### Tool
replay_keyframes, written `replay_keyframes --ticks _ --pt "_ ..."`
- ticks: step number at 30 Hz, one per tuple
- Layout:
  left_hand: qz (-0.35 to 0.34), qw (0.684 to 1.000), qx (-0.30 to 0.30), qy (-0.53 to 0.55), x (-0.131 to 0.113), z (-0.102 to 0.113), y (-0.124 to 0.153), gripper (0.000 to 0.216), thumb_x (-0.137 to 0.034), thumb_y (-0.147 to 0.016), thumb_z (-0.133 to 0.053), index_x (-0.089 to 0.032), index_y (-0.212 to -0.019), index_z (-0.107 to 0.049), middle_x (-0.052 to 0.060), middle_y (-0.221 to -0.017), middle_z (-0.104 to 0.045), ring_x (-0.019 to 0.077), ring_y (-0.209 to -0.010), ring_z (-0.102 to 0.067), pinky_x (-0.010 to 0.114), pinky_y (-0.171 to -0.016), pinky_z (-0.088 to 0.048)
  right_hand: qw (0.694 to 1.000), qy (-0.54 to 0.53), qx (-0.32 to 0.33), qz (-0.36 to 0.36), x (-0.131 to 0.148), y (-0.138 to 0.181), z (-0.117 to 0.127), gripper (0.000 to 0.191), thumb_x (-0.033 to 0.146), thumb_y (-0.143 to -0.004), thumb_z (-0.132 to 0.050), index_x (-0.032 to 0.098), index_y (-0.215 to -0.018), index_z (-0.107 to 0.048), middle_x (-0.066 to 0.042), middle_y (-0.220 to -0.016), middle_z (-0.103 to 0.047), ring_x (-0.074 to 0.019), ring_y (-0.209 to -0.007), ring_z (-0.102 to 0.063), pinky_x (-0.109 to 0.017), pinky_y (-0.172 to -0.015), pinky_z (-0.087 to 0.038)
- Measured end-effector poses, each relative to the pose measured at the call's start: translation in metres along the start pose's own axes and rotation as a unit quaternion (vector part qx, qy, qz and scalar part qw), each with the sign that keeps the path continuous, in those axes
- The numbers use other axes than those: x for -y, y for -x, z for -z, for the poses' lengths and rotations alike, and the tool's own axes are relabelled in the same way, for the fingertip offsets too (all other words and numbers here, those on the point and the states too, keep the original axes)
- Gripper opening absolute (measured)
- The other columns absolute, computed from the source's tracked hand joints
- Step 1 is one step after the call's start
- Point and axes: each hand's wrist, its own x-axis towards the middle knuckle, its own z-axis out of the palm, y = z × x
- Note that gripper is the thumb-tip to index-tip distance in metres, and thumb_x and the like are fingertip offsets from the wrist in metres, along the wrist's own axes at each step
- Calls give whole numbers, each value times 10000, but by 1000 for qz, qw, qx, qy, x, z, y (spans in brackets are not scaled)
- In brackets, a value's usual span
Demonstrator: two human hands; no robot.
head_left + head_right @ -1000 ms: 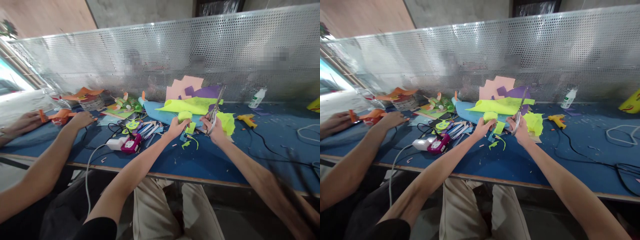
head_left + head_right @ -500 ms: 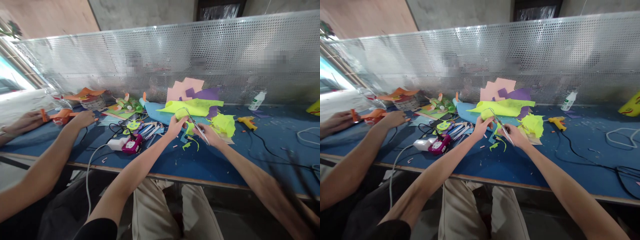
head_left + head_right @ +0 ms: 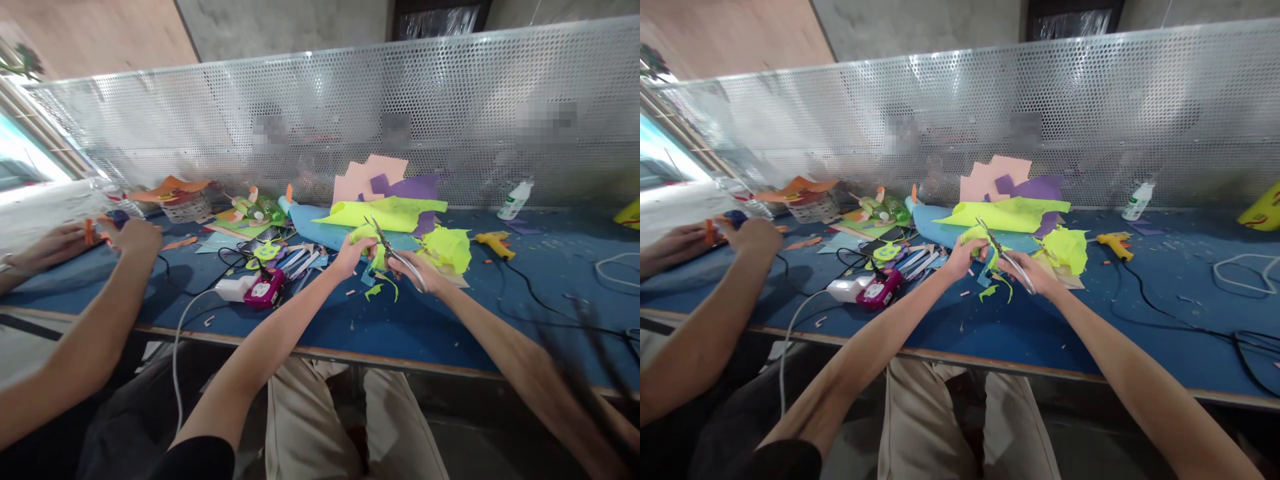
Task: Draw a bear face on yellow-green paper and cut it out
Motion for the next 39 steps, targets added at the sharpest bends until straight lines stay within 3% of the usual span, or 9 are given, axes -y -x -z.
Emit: replay_keyframes --ticks 13,20,31,39 --pt "-12 998 3 -66 -5 1 1 398 -497 -823 -740 -139 -674 -651 32 -635 -641 98 -548 -527 247 -545 -458 1000 -9 -4 -11 -2 -1 -1 487 686 -925 -611 215 -816 -548 1 -663 -529 -149 -600 -479 -302 -550 -393" --pt "-72 984 -100 -126 -9 1 1 389 -539 -864 -727 -166 -795 -640 -5 -702 -604 80 -589 -493 218 -554 -415 999 11 -23 -31 4 -1 -1 522 709 -905 -606 219 -770 -490 23 -633 -495 -132 -573 -440 -284 -531 -353" --pt "-55 988 -83 -119 -10 -3 2 344 -461 -851 -725 -152 -735 -630 -10 -626 -605 77 -534 -488 212 -517 -383 1000 -3 27 -11 -11 0 -1 506 724 -983 -471 224 -926 -519 12 -714 -517 -165 -666 -506 -321 -646 -432" --pt "-38 989 -85 -112 -9 -1 1 315 -448 -833 -713 -161 -747 -617 -6 -649 -640 78 -541 -490 212 -520 -386 1000 2 23 -2 -10 1 0 534 758 -959 -485 233 -869 -517 0 -699 -526 -170 -641 -504 -323 -605 -424"
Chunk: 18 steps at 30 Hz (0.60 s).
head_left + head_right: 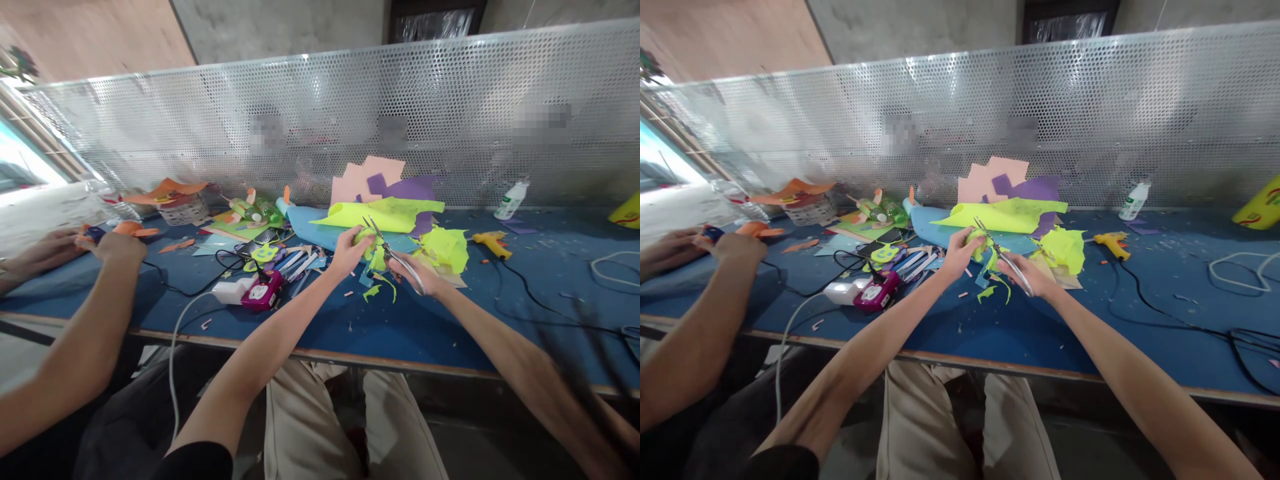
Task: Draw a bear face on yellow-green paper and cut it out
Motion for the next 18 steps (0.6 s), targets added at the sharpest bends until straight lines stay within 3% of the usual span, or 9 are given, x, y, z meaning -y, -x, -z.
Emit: replay_keyframes --ticks 11,18 --pt "-13 1000 6 -2 -1 1 0 358 -490 -852 -713 -162 -747 -617 -2 -661 -631 87 -578 -505 219 -558 -407 999 23 -28 6 11 2 -2 510 708 -929 -587 236 -772 -478 13 -616 -508 -160 -588 -463 -307 -554 -372" --pt "-47 998 2 -47 -2 4 1 370 -501 -895 -668 -173 -737 -601 -9 -651 -591 96 -589 -491 229 -562 -387 1000 8 -22 19 8 1 -2 485 716 -928 -579 236 -872 -540 13 -673 -520 -175 -647 -493 -318 -610 -417"
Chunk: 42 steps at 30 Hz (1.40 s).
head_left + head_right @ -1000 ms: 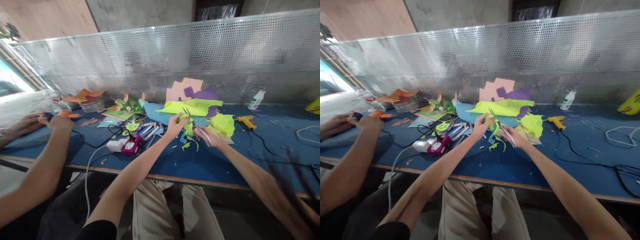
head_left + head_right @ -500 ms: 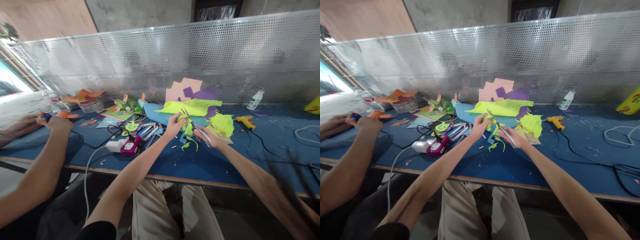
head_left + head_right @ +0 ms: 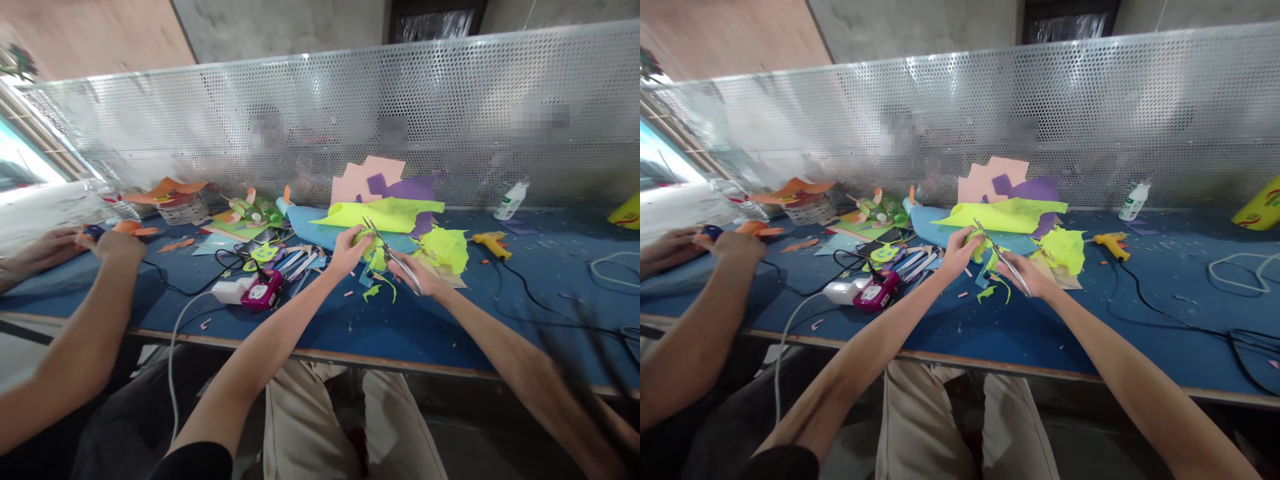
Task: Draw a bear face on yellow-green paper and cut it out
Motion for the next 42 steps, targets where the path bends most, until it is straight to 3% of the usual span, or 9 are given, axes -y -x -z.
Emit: replay_keyframes --ticks 8,18,29,37,42 --pt "-30 998 9 -51 0 3 1 345 -473 -902 -654 -173 -735 -629 -9 -656 -567 105 -621 -475 234 -587 -370 1000 23 10 10 3 2 1 514 721 -993 -441 231 -846 -488 1 -696 -523 -168 -638 -483 -332 -626 -399" --pt "-31 998 28 -57 -5 4 1 313 -452 -890 -645 -167 -762 -657 8 -675 -619 119 -636 -518 239 -610 -409 1000 -3 0 20 6 1 -1 451 677 -915 -618 244 -852 -508 8 -717 -520 -174 -662 -480 -322 -621 -429" --pt "-9 999 37 -22 -4 6 -2 346 -484 -838 -694 -169 -713 -627 -9 -631 -533 105 -595 -436 233 -559 -360 1000 18 6 10 6 3 2 469 677 -944 -579 229 -828 -504 11 -662 -504 -162 -627 -470 -307 -582 -391" --pt "-5 998 54 -25 -3 7 -3 404 -535 -851 -708 -159 -723 -628 -10 -648 -513 102 -602 -413 240 -554 -327 998 58 -28 -18 3 -2 5 532 692 -894 -638 226 -686 -486 11 -583 -479 -143 -542 -445 -289 -506 -333" --pt "0 996 58 -65 0 6 -5 409 -562 -824 -760 -158 -823 -693 -22 -652 -504 102 -591 -376 257 -553 -285 989 -20 -135 -56 -5 -9 3 476 678 -925 -600 221 -806 -539 10 -602 -555 -159 -545 -530 -312 -547 -426"
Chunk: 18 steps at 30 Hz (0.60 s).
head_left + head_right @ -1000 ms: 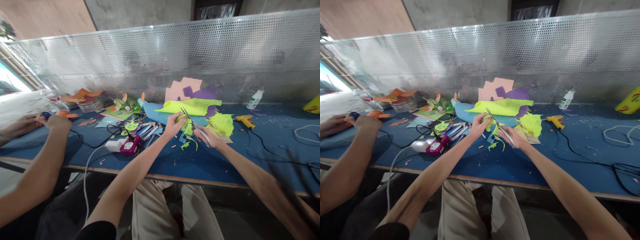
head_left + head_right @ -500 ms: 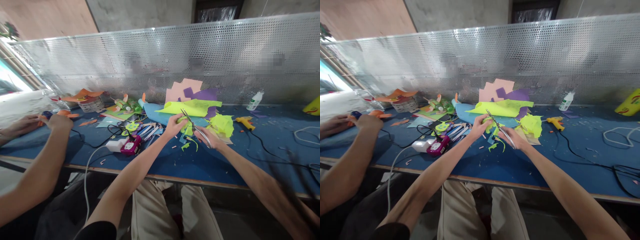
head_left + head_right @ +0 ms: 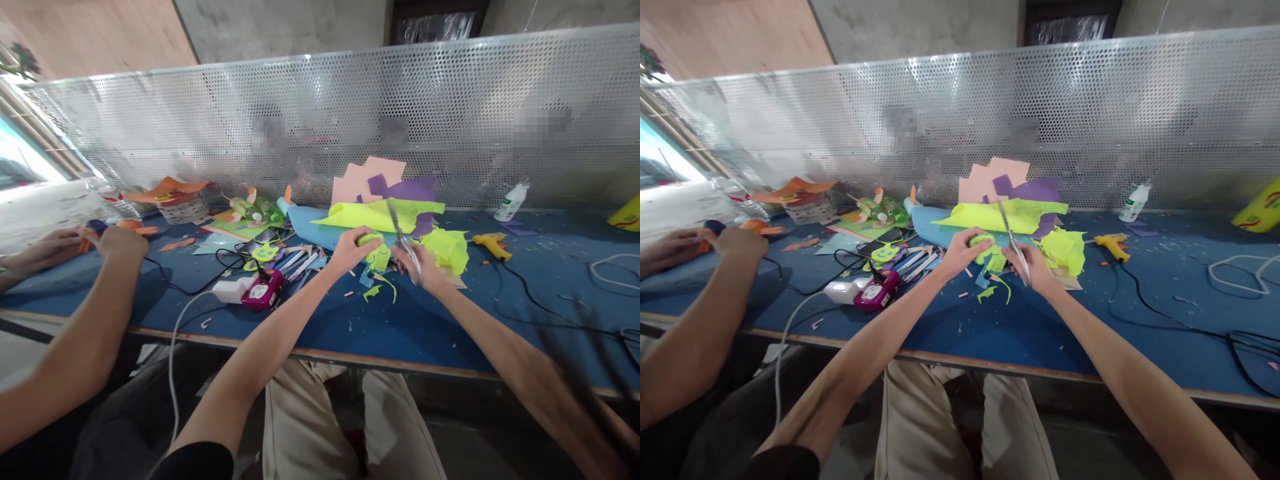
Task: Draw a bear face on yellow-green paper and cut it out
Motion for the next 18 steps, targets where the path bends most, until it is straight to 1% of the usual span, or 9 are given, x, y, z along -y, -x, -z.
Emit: replay_keyframes --ticks 2,5,8,10,13,16,18 --pt "4 1000 26 -13 2 -1 -1 408 -564 -816 -771 -161 -850 -721 -21 -659 -516 102 -589 -361 265 -553 -265 998 -36 -44 -5 -2 -3 -1 456 667 -916 -617 219 -856 -557 6 -612 -590 -164 -554 -560 -318 -569 -464" --pt "6 996 80 -33 2 -3 0 416 -573 -840 -741 -164 -769 -707 -26 -634 -483 101 -584 -337 276 -553 -235 992 -96 -82 13 -3 -6 -3 432 620 -850 -727 222 -898 -568 5 -662 -629 -166 -591 -596 -317 -589 -501" --pt "10 990 121 -75 2 -7 1 441 -580 -848 -724 -164 -710 -680 -38 -595 -432 101 -583 -329 281 -563 -226 986 -140 -83 30 -5 -7 -4 428 562 -797 -804 227 -893 -556 -9 -751 -674 -171 -642 -621 -322 -606 -523" --pt "14 986 133 -102 3 -8 2 444 -583 -839 -732 -163 -705 -676 -46 -578 -402 100 -582 -321 286 -572 -223 988 -133 -67 33 -5 -7 -5 422 525 -773 -834 229 -861 -546 6 -724 -655 -159 -618 -596 -313 -584 -507" --pt "7 986 122 -112 3 -8 2 439 -585 -852 -719 -164 -737 -672 -44 -600 -415 102 -593 -323 286 -580 -233 988 -138 -56 28 -8 -7 -5 428 494 -752 -861 234 -855 -537 39 -672 -596 -137 -578 -556 -296 -550 -473" --pt "-12 993 81 -83 2 -8 2 461 -603 -901 -652 -160 -769 -652 -22 -673 -492 108 -632 -377 272 -602 -296 979 -186 -82 13 -10 -7 -7 449 515 -743 -868 243 -898 -546 48 -687 -580 -124 -558 -526 -288 -518 -457" --pt "-16 996 60 -59 1 -8 2 474 -618 -922 -612 -157 -826 -665 -2 -742 -558 116 -674 -433 261 -625 -342 973 -207 -97 5 -10 -6 -9 463 523 -724 -881 249 -889 -546 51 -682 -576 -117 -537 -501 -284 -497 -447"
